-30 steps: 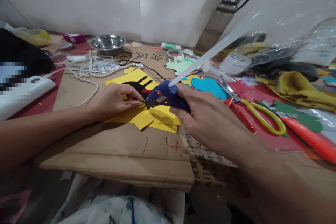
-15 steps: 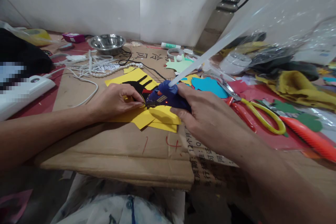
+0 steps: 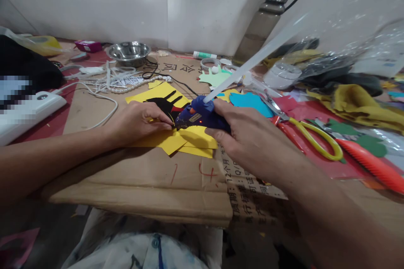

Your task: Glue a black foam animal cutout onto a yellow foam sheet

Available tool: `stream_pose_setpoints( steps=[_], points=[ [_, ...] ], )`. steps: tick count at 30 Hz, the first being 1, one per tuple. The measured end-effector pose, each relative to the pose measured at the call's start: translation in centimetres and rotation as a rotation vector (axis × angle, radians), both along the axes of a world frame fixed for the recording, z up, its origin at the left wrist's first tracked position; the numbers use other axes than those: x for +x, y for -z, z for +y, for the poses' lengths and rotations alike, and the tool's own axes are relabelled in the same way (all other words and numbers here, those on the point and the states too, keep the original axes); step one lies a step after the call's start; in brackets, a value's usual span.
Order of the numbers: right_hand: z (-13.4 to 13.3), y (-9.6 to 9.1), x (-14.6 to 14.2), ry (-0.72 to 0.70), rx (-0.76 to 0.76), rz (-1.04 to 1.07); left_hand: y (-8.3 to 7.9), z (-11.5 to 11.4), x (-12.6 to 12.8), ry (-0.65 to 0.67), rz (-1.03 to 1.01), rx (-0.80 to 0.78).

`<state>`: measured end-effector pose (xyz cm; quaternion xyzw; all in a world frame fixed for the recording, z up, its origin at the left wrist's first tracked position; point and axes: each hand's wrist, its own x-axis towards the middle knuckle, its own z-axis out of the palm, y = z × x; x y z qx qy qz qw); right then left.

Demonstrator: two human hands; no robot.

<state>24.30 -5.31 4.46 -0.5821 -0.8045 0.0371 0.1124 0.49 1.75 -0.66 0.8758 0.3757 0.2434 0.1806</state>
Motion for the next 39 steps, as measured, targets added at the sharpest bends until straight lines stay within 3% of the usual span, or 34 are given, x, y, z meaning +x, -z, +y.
stream_pose_setpoints(
  steps=[7, 14, 21, 33, 39],
  points=[
    [0.4, 0.9, 1.0, -0.035, 0.076, 0.007, 0.1, -0.5, -1.7, 0.121, 0.036, 0.070],
    [0.8, 1.8, 1.5, -0.113, 0.180, 0.048, 0.6, -0.1, -2.2, 0.341, 0.071, 0.214],
    [0.8, 1.9, 1.5, -0.139, 0.212, 0.057, 0.8, -0.1, -2.5, 0.394, 0.135, 0.275],
    [0.9, 1.7, 1.6, 0.064, 0.041, 0.027, 0.8, -0.2, -2.4, 0.373, 0.134, 0.262],
    [1.5, 1.0, 1.2, 0.097, -0.064, 0.134, 0.7, -0.3, -2.5, 0.390, 0.189, 0.266]
  ],
)
